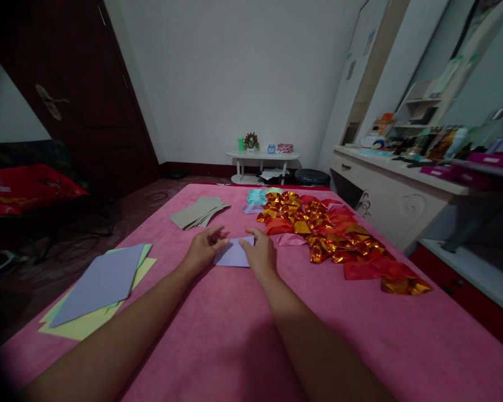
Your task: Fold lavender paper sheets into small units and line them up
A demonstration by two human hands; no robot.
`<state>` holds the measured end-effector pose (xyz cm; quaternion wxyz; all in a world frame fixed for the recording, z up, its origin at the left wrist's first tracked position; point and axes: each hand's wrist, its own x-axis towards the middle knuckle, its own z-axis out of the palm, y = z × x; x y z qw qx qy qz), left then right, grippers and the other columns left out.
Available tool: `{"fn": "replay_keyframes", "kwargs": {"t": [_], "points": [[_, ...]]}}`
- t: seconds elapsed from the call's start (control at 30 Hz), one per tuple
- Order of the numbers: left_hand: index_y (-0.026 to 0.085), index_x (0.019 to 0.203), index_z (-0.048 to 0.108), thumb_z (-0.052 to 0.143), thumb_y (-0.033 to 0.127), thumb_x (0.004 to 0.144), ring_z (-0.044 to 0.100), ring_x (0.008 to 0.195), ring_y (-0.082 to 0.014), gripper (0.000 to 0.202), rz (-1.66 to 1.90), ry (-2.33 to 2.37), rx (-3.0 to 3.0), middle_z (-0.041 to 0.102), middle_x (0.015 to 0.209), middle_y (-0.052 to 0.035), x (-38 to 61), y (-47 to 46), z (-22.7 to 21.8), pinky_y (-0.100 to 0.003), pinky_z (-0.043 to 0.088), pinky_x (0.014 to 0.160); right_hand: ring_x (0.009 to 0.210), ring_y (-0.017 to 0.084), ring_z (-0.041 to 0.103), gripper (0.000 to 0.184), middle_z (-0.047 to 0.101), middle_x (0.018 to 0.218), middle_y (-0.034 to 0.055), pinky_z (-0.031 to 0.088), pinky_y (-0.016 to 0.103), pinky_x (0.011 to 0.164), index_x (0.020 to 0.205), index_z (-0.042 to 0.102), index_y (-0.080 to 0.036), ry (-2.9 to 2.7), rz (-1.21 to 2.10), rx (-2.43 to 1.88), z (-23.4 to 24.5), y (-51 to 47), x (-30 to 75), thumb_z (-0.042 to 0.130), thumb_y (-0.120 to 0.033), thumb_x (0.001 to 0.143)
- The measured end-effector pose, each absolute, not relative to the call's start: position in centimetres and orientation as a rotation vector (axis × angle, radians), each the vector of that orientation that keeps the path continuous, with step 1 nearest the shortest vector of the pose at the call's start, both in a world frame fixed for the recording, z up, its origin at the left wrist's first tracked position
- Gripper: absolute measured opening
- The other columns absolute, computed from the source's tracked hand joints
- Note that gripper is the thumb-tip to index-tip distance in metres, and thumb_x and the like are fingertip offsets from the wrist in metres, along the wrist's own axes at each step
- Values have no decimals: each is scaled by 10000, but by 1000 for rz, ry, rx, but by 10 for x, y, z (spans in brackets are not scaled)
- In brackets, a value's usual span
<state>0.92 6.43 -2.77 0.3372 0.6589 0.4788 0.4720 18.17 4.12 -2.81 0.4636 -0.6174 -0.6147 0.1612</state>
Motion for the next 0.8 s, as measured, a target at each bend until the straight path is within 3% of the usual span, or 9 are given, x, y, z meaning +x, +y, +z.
{"fn": "replay_keyframes", "kwargs": {"t": [0.07, 0.13, 0.27, 0.37, 0.57, 0.67, 0.8], "points": [[114, 1268, 491, 674, 434, 733, 603, 720, -129, 649, 1375, 1217, 1473, 636, 943, -86, 9, 65, -25, -246, 488, 617, 789, 192, 643, 362, 694, 952, 55, 513, 319, 680, 1076, 611, -188, -1345, 516, -1333, -26, 39, 184, 602, -363, 758], [117, 1231, 493, 633, 511, 750, 599, 654, -115, 637, 1410, 1151, 1337, 642, 878, -73, 9, 61, -18, -222, 471, 561, 769, 195, 642, 387, 688, 942, 73, 517, 312, 652, 1050, 611, -161, -1148, 621, -1168, -21, 37, 185, 624, -390, 738], [104, 786, 634, 660, 535, 706, 527, 531, -92, 440, 1202, 1017, 1466, 600, 622, -16, 15, 46, -6, -206, 419, 518, 683, 184, 622, 399, 675, 856, 61, 512, 305, 600, 994, 611, -156, -953, 696, -1067, -14, 33, 185, 669, -407, 689], [102, 638, 624, 678, 504, 695, 481, 502, -84, 410, 1110, 966, 1529, 571, 555, -3, 23, 36, -5, -199, 367, 499, 647, 172, 608, 385, 663, 809, 35, 505, 297, 585, 952, 616, -168, -920, 768, -1006, -11, 31, 184, 704, -401, 659], [120, 537, 536, 673, 509, 687, 392, 428, -65, 439, 1425, 1073, 1278, 483, 464, 29, 29, 37, -8, -194, 275, 438, 571, 108, 561, 377, 642, 779, 0, 415, 208, 473, 965, 602, -206, -878, 995, -850, -7, 27, 180, 636, -505, 737], [124, 554, 528, 673, 511, 688, 357, 425, -56, 434, 1611, 1092, 1154, 447, 470, 44, 28, 39, -7, -187, 255, 420, 456, 73, 472, 354, 583, 620, -26, 325, 188, 403, 810, 603, -182, -1042, 1173, -903, -10, 25, 175, 675, -513, 708], [116, 585, 549, 680, 506, 688, 369, 444, -59, 424, 1603, 1052, 1162, 466, 504, 33, 32, 35, -6, -184, 269, 411, 418, 62, 434, 376, 532, 530, -33, 301, 189, 398, 697, 612, -144, -1168, 1233, -956, -14, 23, 166, 710, -506, 674]]}}
